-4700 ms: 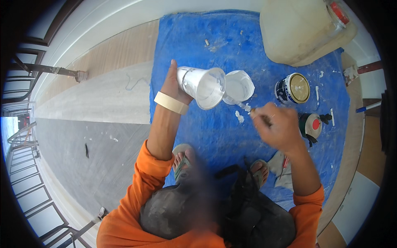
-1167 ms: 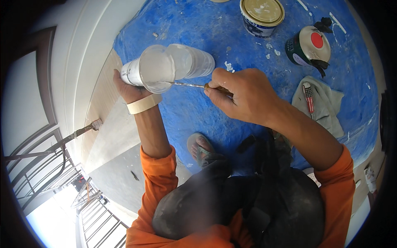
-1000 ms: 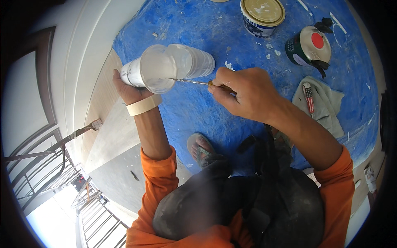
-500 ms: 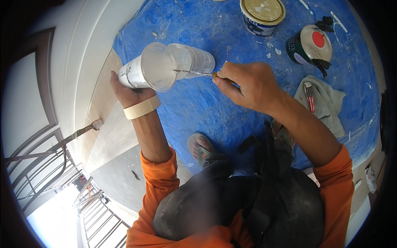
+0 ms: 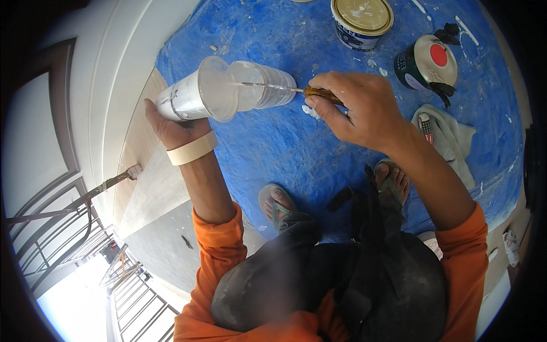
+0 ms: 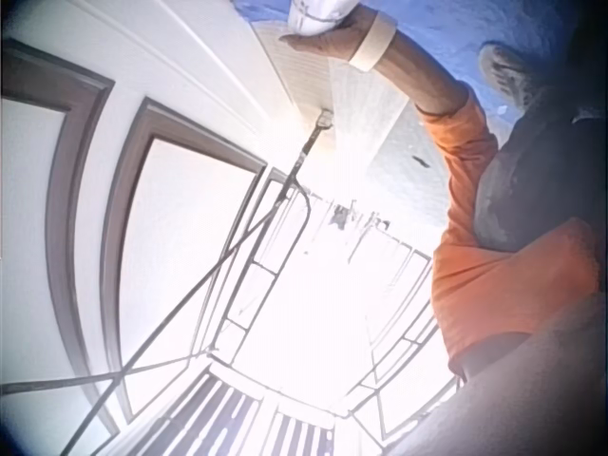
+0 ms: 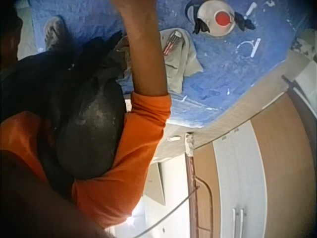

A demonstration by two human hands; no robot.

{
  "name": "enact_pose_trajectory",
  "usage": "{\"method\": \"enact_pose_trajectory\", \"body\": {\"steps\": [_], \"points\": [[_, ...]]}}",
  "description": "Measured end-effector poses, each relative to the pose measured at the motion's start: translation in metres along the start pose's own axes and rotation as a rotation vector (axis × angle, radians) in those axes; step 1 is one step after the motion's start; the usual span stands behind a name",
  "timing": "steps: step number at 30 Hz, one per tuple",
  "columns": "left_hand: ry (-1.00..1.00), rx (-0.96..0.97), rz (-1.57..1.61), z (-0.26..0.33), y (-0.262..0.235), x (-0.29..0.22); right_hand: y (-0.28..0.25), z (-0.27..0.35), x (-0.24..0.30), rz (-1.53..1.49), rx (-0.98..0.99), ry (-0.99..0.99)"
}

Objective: The person mixes white paint in a plastic cup using a screwdriver. They stir the contents thoroughly, scraping the sides of the cup to ensure a consistent mixture. The person then pours the mixed paint into a second plastic cup and continues to stir the contents of the second cup.

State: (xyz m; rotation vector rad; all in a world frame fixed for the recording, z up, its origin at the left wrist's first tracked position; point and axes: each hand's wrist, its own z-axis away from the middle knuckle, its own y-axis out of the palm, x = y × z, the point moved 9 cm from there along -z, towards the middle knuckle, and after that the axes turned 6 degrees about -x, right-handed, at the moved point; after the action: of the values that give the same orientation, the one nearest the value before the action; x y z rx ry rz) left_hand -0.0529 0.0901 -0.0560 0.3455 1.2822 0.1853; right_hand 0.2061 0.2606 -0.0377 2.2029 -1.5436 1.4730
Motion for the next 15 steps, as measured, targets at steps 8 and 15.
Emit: {"method": "enact_pose_trajectory", "body": {"steps": [8, 15], "points": [[0.054, 0.055, -0.018, -0.001, 0.005, -0.004, 0.03, 0.001, 0.011, -0.14, 0.141, 0.107], [0.03, 0.083, -0.02, 0.003, 0.004, -0.008, 0.048, 0.016, -0.008, -0.072, 0.197, 0.168]]}}
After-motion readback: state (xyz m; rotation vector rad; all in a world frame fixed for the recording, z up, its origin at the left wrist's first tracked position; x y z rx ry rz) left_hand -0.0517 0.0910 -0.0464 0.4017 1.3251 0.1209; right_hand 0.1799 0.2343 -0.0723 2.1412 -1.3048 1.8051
